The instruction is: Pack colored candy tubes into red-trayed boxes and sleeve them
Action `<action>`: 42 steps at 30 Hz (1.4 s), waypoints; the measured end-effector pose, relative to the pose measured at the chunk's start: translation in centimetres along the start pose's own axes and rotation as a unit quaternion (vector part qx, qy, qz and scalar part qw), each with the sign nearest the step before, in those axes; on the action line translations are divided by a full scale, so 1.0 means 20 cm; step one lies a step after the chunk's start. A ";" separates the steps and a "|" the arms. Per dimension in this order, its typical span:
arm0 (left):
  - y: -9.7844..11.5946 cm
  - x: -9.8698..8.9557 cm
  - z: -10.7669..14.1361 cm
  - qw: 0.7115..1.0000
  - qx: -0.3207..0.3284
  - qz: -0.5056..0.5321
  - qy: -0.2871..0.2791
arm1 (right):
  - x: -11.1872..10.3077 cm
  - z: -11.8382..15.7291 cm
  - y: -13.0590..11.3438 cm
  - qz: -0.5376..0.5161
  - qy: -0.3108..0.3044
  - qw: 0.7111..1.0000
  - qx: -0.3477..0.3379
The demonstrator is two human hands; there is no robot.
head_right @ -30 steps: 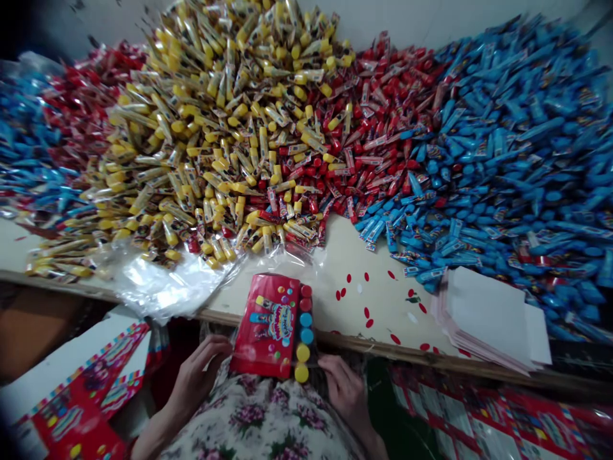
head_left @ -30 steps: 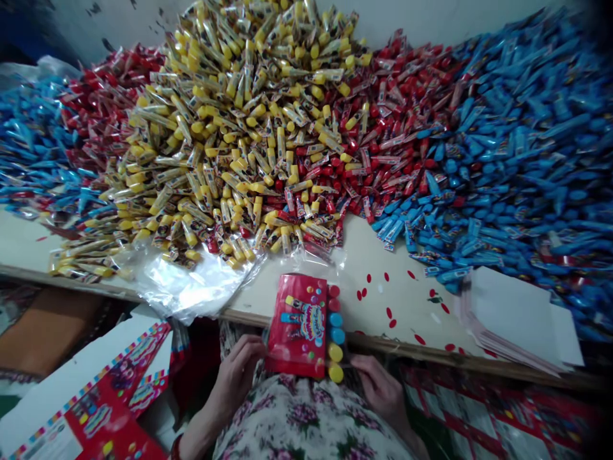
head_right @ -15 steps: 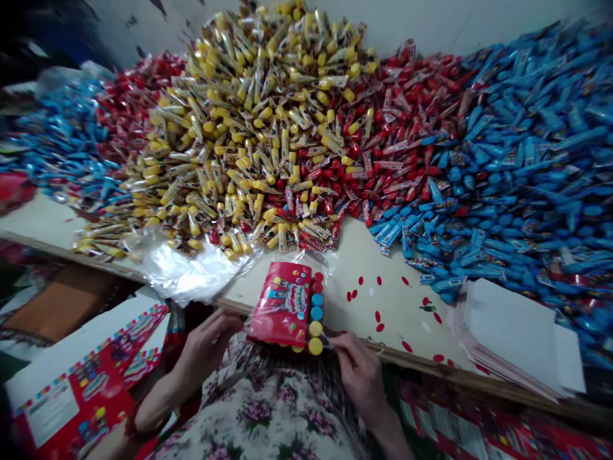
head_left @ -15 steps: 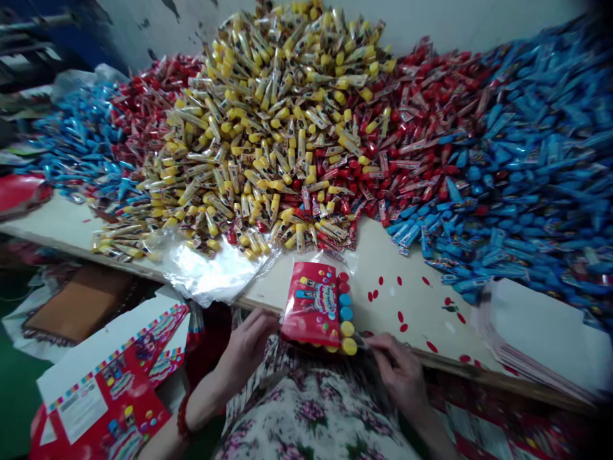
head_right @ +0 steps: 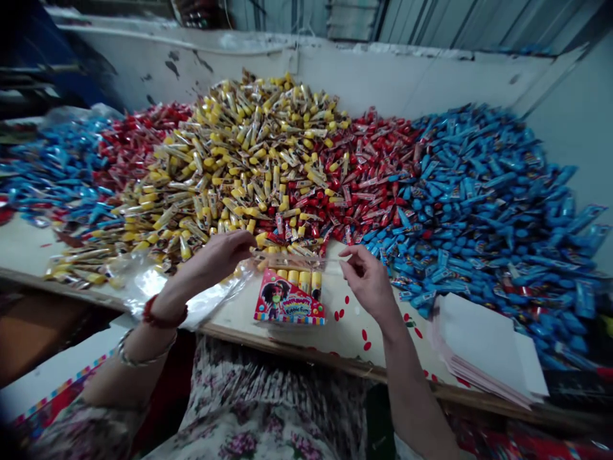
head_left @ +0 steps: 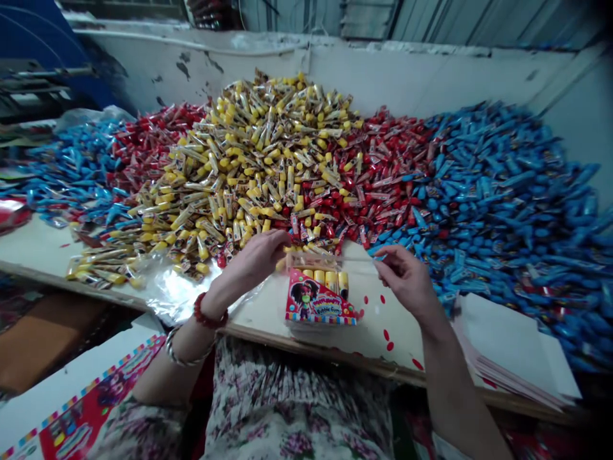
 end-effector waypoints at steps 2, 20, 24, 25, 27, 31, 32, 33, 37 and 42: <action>-0.05 0.07 -0.06 1.000 0.006 0.007 -0.012 | 0.01 -0.03 0.07 0.050 0.005 0.999 0.012; -0.24 0.33 0.06 0.913 -0.183 0.340 0.132 | 0.56 -0.45 -0.11 0.014 -0.232 0.953 -0.197; -0.34 0.43 0.14 0.811 -0.251 0.513 0.128 | 0.57 -0.50 -0.06 -0.007 -0.244 0.956 -0.163; -0.35 0.44 0.15 0.798 -0.259 0.530 0.125 | 0.58 -0.51 -0.06 0.017 -0.243 0.957 -0.157; -0.35 0.45 0.15 0.781 -0.266 0.552 0.119 | 0.56 -0.51 -0.09 0.095 -0.204 0.958 -0.175; -0.34 0.45 0.17 0.783 -0.256 0.550 0.136 | 0.53 -0.41 -0.29 0.271 -0.064 0.904 -0.325; -0.33 0.44 0.17 0.790 -0.252 0.540 0.145 | 0.55 -0.36 -0.34 0.300 -0.060 0.878 -0.369; -0.32 0.43 0.18 0.798 -0.246 0.528 0.152 | 0.57 -0.31 -0.38 0.323 -0.068 0.853 -0.403; -0.26 0.37 0.18 0.843 -0.215 0.462 0.172 | 0.68 -0.19 -0.46 0.384 -0.123 0.792 -0.458; -0.21 0.31 0.18 0.912 -0.154 0.337 0.175 | 0.73 -0.18 -0.52 0.412 -0.149 0.766 -0.470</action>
Point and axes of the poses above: each hand's wrist, its own z-axis away from the middle knuckle, its own x-axis out of the palm, y = z × x, the point moved 5 cm from there along -z, towards the middle knuckle
